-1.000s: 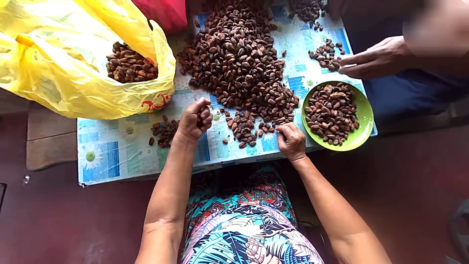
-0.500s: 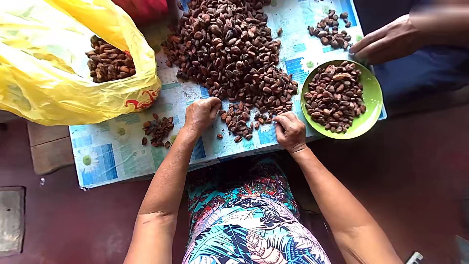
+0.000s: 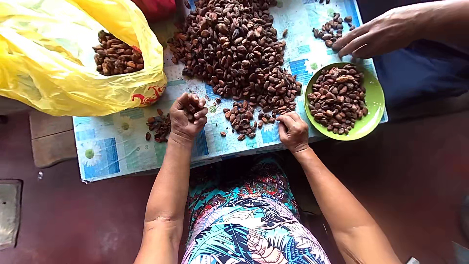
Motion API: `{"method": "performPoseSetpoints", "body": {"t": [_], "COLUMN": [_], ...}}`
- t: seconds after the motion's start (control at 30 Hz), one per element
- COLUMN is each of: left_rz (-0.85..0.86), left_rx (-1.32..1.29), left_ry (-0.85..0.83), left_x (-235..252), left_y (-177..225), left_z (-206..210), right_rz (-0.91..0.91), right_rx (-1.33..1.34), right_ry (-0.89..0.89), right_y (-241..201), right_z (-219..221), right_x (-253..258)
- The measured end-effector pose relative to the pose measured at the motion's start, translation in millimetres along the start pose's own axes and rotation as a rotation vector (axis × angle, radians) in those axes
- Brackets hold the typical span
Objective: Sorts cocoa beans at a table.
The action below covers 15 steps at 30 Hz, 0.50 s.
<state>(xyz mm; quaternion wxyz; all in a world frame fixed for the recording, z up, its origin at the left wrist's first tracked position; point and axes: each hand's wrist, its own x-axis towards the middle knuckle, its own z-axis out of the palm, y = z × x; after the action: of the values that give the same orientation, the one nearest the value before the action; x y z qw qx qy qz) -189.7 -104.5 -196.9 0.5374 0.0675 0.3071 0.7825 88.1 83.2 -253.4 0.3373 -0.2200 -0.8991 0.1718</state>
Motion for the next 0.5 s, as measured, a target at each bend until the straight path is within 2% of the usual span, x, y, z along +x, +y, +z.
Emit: {"method": "performPoseSetpoints", "body": {"t": [0.1, 0.2, 0.27, 0.33, 0.4, 0.5], "left_rz": [-0.098, -0.057, 0.019, 0.084, 0.116, 0.072], "left_rx": [0.122, 0.556, 1.019, 1.43, 1.67, 1.885], "left_ry": [0.192, 0.279, 0.258, 0.17, 0.117, 0.132], "left_x": [-2, 0, 0, 3, 7, 5], "left_y": [7, 2, -8, -18, -29, -41], "left_z": [10, 18, 23, 23, 23, 31], "right_rz": [0.001, -0.001, 0.0, -0.004, -0.006, -0.003], "right_rx": [-0.01, -0.008, -0.008, -0.008, -0.015, -0.018], "right_ry": [-0.004, 0.001, 0.003, 0.009, 0.011, 0.017], "right_y": [0, 0, 0, 0, 0, -1], "right_z": [0, 1, 0, 0, 0, 0], "right_x": [0, 0, 0, -1, 0, -1]}}
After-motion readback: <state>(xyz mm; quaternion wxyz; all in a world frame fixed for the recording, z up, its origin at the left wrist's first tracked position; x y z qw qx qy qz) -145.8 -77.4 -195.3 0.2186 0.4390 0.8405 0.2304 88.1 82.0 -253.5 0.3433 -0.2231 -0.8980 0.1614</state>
